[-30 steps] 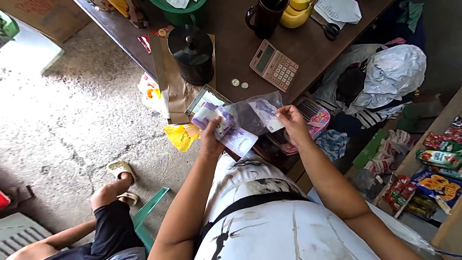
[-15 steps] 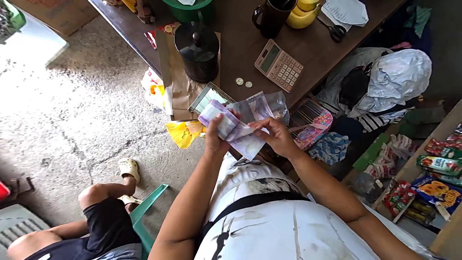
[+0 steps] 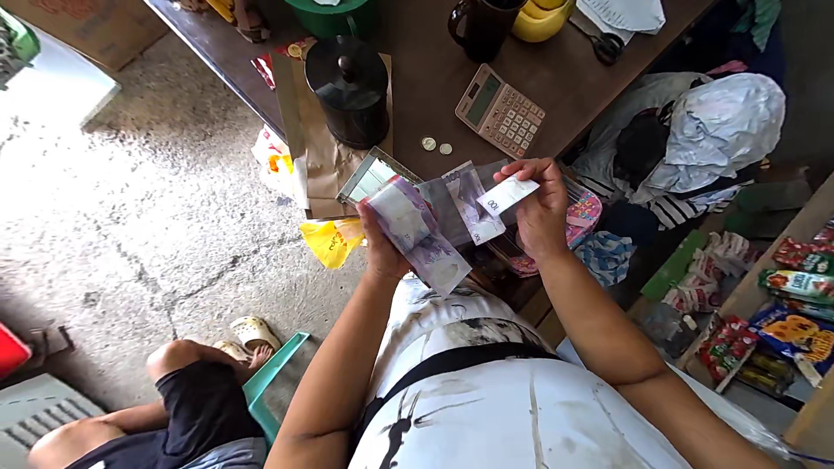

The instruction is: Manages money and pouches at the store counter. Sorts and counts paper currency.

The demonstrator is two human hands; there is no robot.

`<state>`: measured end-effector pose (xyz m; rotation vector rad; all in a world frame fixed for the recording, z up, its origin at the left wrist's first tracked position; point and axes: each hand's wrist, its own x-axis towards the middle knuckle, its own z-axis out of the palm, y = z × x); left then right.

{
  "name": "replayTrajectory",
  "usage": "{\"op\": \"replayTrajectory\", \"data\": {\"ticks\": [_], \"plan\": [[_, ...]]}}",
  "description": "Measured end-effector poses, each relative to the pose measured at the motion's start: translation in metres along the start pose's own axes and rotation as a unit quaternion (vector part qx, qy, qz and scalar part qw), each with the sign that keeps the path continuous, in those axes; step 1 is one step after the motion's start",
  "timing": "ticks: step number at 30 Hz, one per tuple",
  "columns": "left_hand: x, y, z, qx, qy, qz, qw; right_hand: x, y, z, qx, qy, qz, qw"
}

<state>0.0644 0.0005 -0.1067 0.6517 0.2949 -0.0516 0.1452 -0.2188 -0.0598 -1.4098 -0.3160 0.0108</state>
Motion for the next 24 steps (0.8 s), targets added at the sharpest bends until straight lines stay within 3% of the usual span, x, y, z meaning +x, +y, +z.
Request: {"op": "replayTrajectory", "data": {"ticks": [3,6,10,13,17,19,21,24], "plan": [[-0.001,0.001,0.0,0.007,0.007,0.006,1.0,0.004,-0.001,-0.006,-0.005,-0.071,-0.058,0.996],[-0.002,0.003,0.003,0.014,0.014,0.018,1.0,-0.012,0.01,-0.02,-0.108,-0.133,-0.046,0.984],[-0.005,0.003,-0.004,0.024,0.007,0.005,1.0,-0.04,0.038,-0.034,-0.371,-0.127,0.076,0.917],[-0.006,0.001,-0.005,0.035,0.008,0.001,0.999,-0.048,0.035,-0.023,-0.447,-0.09,0.065,0.888],[-0.007,-0.002,0.001,0.049,0.004,0.0,0.999,-0.04,0.007,0.012,-0.459,-0.071,-0.092,0.881],[-0.008,-0.003,0.006,0.057,0.006,-0.001,0.998,-0.029,-0.009,0.031,-0.406,-0.076,-0.127,0.902],[-0.009,-0.003,0.011,0.092,0.012,0.009,0.996,-0.019,-0.02,0.045,-0.327,-0.115,-0.083,0.934],[-0.009,-0.006,0.013,0.122,0.018,0.016,0.992,-0.011,-0.02,0.053,-0.247,-0.153,0.074,0.954]]}}
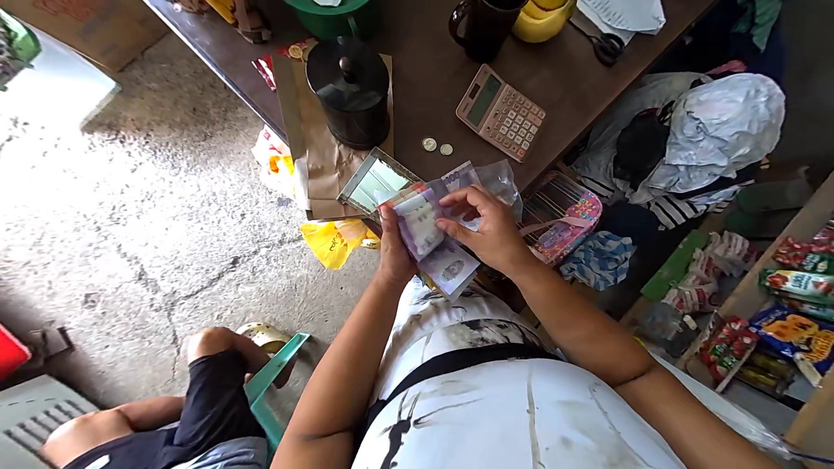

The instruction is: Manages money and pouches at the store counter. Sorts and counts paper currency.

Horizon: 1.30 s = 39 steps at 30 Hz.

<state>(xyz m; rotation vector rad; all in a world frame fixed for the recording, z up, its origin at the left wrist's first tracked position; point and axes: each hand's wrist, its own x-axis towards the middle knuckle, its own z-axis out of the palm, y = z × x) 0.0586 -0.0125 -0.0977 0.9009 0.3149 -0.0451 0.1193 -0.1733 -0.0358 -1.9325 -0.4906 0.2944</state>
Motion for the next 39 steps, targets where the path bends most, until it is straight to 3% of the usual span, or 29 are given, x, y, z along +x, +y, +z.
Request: {"op": "replayTrajectory", "data": {"ticks": [3,11,16,20,25,32,35,39], "plan": [[-0.002,0.001,0.001,0.002,0.008,0.006,1.0,-0.004,0.006,0.0,0.09,-0.036,0.063,0.993],[-0.004,0.004,0.0,0.0,0.009,0.027,1.0,-0.026,0.016,0.001,0.084,-0.025,-0.015,0.996],[-0.002,0.002,-0.001,-0.002,0.001,0.018,1.0,-0.026,0.014,0.002,0.115,-0.041,0.007,0.992],[-0.003,0.002,0.001,-0.005,-0.006,0.005,1.0,-0.022,0.011,0.014,0.085,0.02,0.094,0.992],[-0.007,-0.004,-0.001,-0.006,-0.021,0.005,1.0,-0.017,0.021,0.017,0.095,0.057,0.086,0.99],[-0.01,0.005,0.006,-0.04,0.069,-0.044,0.996,-0.026,0.027,0.016,0.111,0.103,0.067,0.986],[-0.008,0.007,0.005,-0.048,0.102,-0.041,0.993,-0.036,0.034,0.012,0.18,0.058,0.052,0.98],[-0.008,0.008,0.007,-0.038,0.096,-0.024,0.994,-0.033,0.028,0.013,0.174,0.035,0.12,0.977]]}}
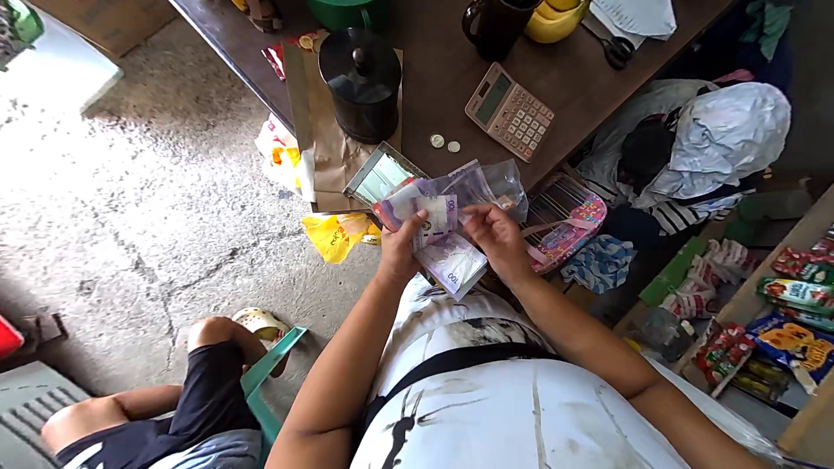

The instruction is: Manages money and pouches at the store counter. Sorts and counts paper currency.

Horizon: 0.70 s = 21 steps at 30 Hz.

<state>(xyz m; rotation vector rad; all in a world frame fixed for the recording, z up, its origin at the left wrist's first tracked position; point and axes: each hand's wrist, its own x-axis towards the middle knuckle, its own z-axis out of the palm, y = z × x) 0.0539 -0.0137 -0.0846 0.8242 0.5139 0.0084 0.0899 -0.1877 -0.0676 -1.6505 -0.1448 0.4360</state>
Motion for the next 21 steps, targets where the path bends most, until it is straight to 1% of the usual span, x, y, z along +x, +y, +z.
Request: {"op": "replayTrajectory", "data": {"ticks": [2,4,6,8,9,11,13,15,19,21], "plan": [[-0.001,-0.002,0.001,0.007,-0.019,-0.003,1.0,0.005,-0.001,0.004,0.009,0.026,0.028,0.999],[-0.001,-0.002,0.003,0.004,-0.026,-0.01,1.0,0.006,0.002,0.004,0.027,0.027,-0.018,0.999],[0.002,-0.002,0.0,-0.015,-0.027,-0.02,0.999,0.003,0.002,-0.001,0.043,-0.024,-0.071,0.996],[0.01,-0.003,-0.007,-0.066,-0.031,-0.023,0.997,-0.003,0.003,-0.006,0.055,-0.082,-0.103,0.99],[0.014,-0.001,-0.009,-0.098,-0.025,-0.02,0.995,-0.005,0.002,-0.008,0.061,-0.097,-0.112,0.987],[0.017,0.002,-0.015,-0.148,-0.019,-0.013,0.989,-0.007,-0.003,-0.013,0.065,-0.101,-0.117,0.986],[0.018,0.002,-0.023,-0.164,-0.035,0.0,0.986,-0.008,-0.008,-0.019,0.075,-0.095,-0.106,0.987],[0.018,0.001,-0.028,-0.143,-0.046,0.022,0.988,-0.006,-0.01,-0.027,0.08,-0.102,-0.11,0.985],[0.018,0.004,-0.032,-0.024,-0.015,0.085,0.996,0.006,-0.01,-0.044,0.084,-0.11,-0.142,0.98],[0.018,0.006,-0.035,-0.01,-0.025,0.102,0.994,0.014,-0.004,-0.051,0.084,-0.098,-0.151,0.98]]}}
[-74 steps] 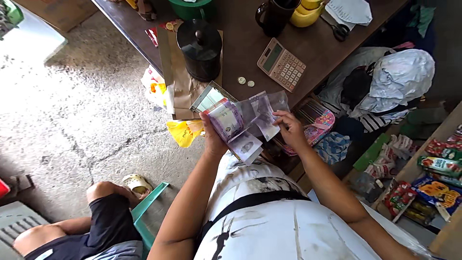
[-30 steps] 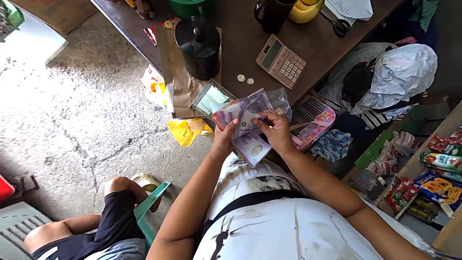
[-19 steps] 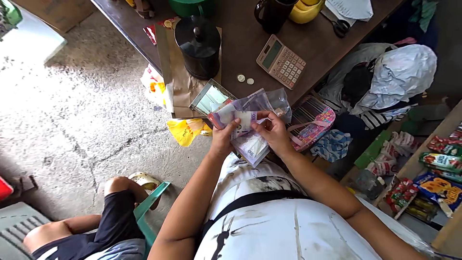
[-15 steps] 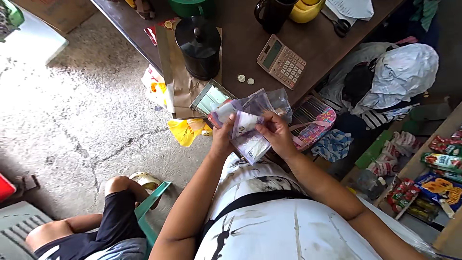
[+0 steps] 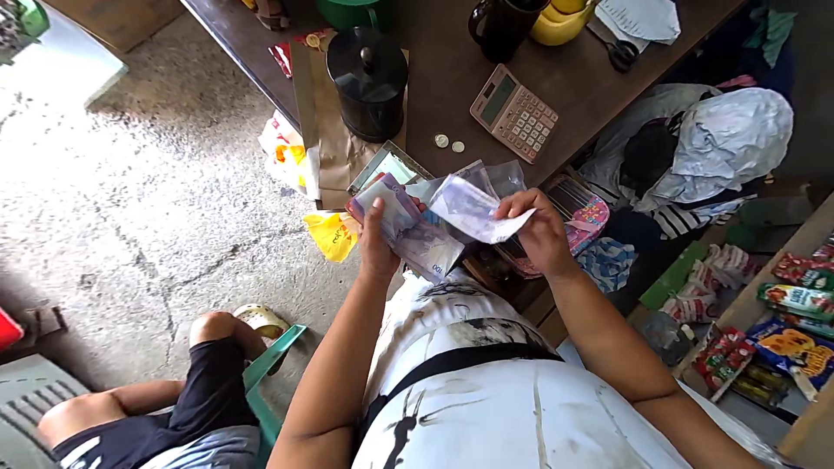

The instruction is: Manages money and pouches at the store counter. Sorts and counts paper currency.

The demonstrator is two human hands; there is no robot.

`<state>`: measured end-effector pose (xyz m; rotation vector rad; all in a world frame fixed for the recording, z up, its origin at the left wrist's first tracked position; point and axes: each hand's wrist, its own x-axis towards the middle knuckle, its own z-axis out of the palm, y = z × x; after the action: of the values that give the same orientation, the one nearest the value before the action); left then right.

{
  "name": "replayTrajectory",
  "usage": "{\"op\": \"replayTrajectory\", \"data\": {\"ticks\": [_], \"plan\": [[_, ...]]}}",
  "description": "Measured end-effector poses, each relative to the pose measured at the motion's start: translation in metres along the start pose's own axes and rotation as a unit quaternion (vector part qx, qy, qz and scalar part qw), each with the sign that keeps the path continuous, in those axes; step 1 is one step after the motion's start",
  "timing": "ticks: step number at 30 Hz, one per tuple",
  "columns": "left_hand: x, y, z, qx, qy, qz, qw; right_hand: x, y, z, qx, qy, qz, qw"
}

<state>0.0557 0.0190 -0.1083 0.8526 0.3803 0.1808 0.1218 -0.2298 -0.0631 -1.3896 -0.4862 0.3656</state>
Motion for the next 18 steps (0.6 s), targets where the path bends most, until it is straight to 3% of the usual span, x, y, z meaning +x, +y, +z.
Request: {"op": "replayTrajectory", "data": {"ticks": [2,4,6,8,12,18], "plan": [[-0.001,0.001,0.0,0.014,0.021,0.01,1.0,0.002,0.01,-0.008,-0.036,0.028,0.007,0.999],[-0.006,0.003,0.009,0.066,0.085,0.011,0.994,0.002,0.019,-0.012,-0.18,0.052,0.038,0.982],[-0.008,0.002,0.013,0.104,0.086,0.019,0.991,0.004,0.018,-0.008,-0.378,0.063,0.087,0.92],[-0.01,0.0,0.012,0.125,0.033,0.031,0.991,0.008,0.016,0.005,-0.46,0.071,0.099,0.879],[-0.014,-0.002,0.02,0.113,-0.032,0.018,0.993,0.018,0.017,0.043,-0.405,0.051,0.021,0.913],[-0.02,-0.001,0.025,0.113,-0.006,-0.03,0.993,0.029,0.024,0.056,-0.22,0.061,0.023,0.973]]}}
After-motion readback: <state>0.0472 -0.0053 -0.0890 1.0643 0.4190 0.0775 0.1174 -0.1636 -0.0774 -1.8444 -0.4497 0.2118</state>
